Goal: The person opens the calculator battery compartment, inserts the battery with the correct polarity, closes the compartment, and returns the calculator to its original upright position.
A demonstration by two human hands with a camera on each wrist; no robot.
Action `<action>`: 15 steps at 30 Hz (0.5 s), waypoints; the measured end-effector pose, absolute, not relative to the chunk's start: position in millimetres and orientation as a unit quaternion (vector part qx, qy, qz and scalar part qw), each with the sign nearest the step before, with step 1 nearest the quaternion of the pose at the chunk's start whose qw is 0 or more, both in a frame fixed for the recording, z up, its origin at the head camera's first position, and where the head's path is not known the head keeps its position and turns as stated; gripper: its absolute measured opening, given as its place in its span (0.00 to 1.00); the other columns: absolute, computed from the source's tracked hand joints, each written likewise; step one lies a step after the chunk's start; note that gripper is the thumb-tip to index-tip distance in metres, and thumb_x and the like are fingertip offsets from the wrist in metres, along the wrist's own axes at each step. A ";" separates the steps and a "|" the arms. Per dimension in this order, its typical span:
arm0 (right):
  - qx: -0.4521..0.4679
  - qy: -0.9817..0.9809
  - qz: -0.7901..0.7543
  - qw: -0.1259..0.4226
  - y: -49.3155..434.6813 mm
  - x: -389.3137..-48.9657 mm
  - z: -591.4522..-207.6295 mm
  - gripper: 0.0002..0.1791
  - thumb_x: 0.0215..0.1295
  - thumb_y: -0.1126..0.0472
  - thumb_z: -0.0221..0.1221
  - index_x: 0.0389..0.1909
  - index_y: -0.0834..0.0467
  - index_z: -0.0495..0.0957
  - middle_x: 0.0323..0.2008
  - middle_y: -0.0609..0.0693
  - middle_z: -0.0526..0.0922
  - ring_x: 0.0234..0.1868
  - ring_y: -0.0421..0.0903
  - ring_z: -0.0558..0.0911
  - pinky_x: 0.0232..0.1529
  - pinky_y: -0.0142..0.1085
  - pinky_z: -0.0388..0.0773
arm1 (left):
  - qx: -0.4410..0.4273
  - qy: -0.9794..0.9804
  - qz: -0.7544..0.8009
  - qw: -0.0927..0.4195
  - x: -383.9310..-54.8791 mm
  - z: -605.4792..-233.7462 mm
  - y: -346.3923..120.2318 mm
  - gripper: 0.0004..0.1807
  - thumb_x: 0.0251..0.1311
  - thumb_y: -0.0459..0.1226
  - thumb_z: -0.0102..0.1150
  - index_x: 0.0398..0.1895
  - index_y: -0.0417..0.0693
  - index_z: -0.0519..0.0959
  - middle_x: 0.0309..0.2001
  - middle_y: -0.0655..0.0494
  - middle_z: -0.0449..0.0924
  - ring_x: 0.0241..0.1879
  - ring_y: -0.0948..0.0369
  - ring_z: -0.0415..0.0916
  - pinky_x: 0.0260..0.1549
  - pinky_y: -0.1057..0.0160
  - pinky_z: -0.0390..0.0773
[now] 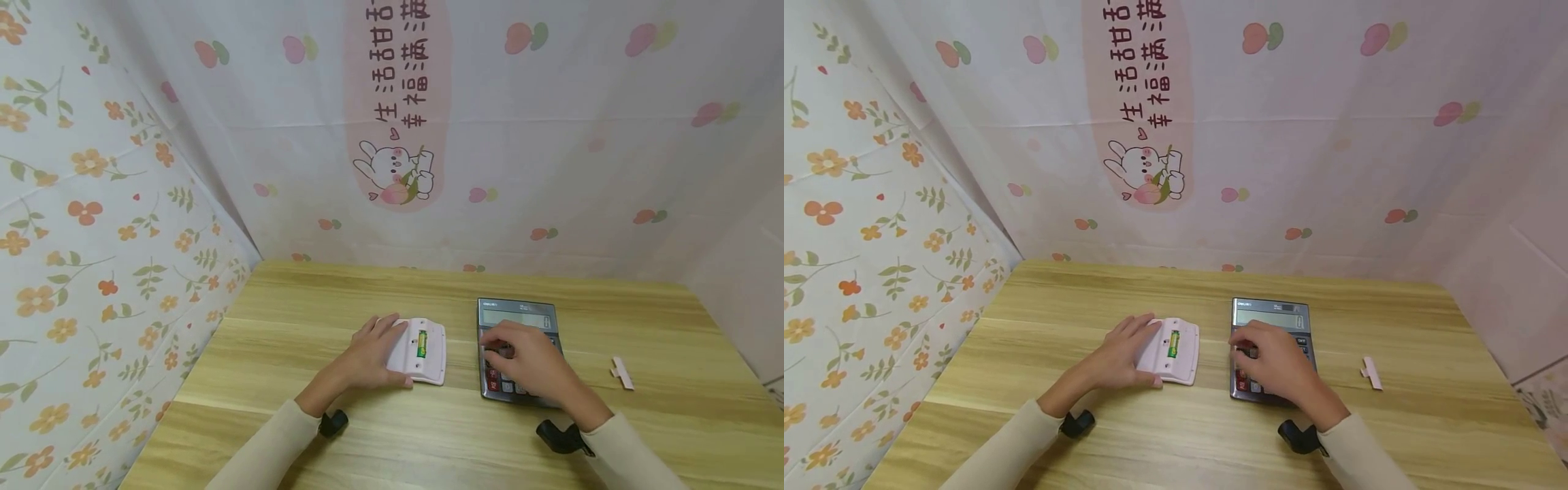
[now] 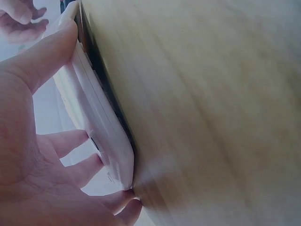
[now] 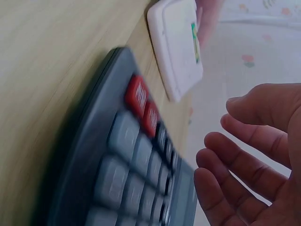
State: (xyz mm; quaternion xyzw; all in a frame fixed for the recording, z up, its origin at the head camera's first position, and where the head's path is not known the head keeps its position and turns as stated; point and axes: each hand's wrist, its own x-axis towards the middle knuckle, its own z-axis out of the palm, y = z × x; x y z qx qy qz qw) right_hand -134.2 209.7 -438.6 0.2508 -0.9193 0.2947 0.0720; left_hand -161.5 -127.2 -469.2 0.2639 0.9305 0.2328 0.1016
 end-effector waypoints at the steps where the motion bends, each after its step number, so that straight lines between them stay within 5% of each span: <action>1: 0.249 -0.920 0.294 0.076 214.5 -133.1 -439.1 0.08 0.69 0.67 0.72 0.45 0.53 0.91 0.42 0.38 0.88 0.40 0.36 0.85 0.38 0.37 0.84 | 0.264 0.930 0.234 0.101 -161.6 -469.1 -127.5 0.59 0.58 0.60 0.80 0.87 0.46 0.62 0.86 0.41 0.54 0.82 0.27 0.48 0.75 0.24 0.54; 15: 0.172 -0.940 0.277 0.104 287.5 -110.9 -442.3 0.05 0.70 0.65 0.74 0.41 0.52 0.90 0.37 0.36 0.86 0.35 0.32 0.80 0.32 0.35 0.81 | 0.267 0.929 0.234 0.101 -160.7 -468.7 -128.7 0.59 0.59 0.60 0.79 0.88 0.46 0.62 0.87 0.41 0.53 0.82 0.27 0.48 0.75 0.24 0.54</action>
